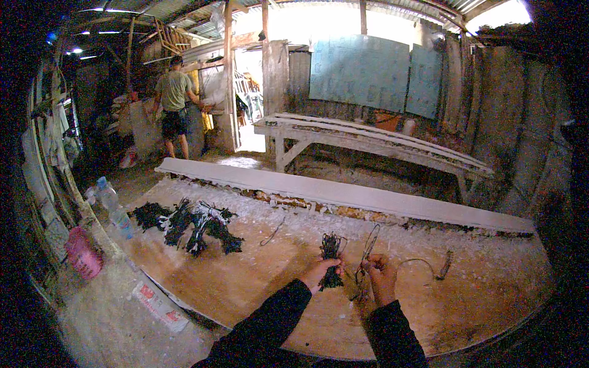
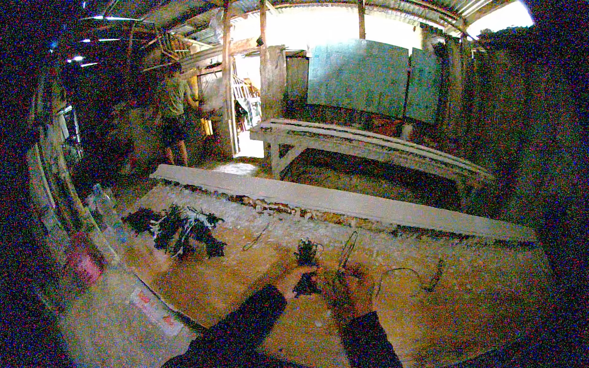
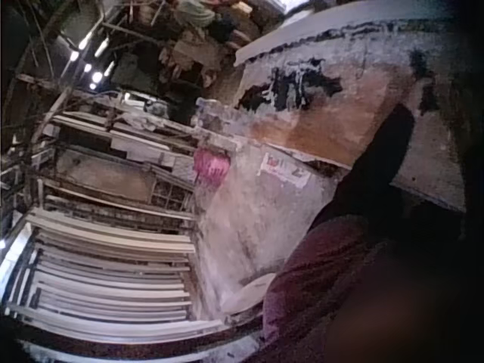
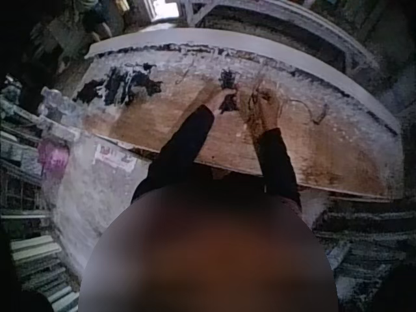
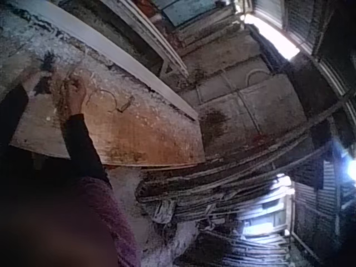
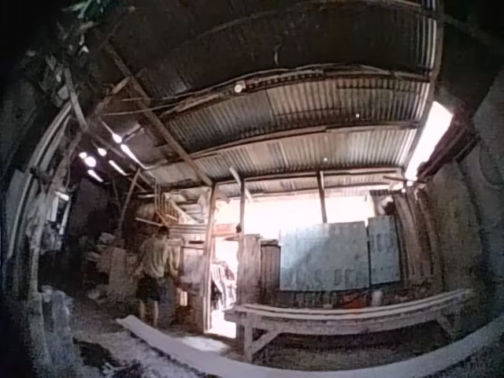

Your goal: The person repeatedly picks up black cable ties from a pile on a wooden workbench and ties them into small bundles by hand. The person handles the ties one at a time, forming loops and tightening them into compact bundles.

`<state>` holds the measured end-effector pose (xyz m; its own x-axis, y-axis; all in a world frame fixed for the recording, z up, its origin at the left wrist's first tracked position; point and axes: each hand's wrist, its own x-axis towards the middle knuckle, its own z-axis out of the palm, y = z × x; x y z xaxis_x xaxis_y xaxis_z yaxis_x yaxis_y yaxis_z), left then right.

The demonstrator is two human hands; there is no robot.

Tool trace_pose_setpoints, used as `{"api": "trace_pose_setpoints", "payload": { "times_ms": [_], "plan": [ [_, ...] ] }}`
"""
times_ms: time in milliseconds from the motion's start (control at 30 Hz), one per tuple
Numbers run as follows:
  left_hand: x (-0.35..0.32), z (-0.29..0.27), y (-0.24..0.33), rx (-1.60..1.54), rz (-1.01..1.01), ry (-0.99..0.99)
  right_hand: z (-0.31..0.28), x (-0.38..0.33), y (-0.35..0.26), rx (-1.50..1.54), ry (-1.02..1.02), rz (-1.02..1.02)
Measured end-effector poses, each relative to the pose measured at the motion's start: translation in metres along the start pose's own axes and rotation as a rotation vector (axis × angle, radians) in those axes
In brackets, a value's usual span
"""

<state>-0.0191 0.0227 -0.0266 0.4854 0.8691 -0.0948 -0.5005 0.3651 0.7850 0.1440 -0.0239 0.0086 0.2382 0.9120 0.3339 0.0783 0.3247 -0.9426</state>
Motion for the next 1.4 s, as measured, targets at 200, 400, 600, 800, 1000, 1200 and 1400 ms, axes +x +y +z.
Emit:
{"api": "trace_pose_setpoints", "payload": {
  "times_ms": [200,400,600,800,1000,1200,1400],
  "plan": [
    [0.003,0.002,-0.011,0.317,0.110,0.052,0.008,-0.003,0.001,0.192,-0.138,0.111],
    [0.014,-0.003,-0.020,0.416,0.136,-0.021,0.015,-0.016,-0.008,0.463,-0.165,0.285],
    [-0.008,0.020,-0.004,0.475,0.125,0.022,0.007,-0.008,0.003,0.160,-0.211,0.099],
    [-0.020,0.031,0.008,0.344,0.013,0.071,0.011,-0.011,0.013,0.327,-0.218,0.189],
    [-0.012,0.021,-0.001,0.151,-0.021,0.033,0.013,-0.013,0.004,0.149,-0.221,0.092],
    [-0.012,0.016,0.001,0.219,-0.051,0.011,0.013,-0.014,-0.008,0.058,-0.168,0.033],
    [-0.010,0.016,-0.003,0.338,0.121,0.058,0.024,-0.022,-0.007,0.510,-0.081,0.287]
  ]
}}
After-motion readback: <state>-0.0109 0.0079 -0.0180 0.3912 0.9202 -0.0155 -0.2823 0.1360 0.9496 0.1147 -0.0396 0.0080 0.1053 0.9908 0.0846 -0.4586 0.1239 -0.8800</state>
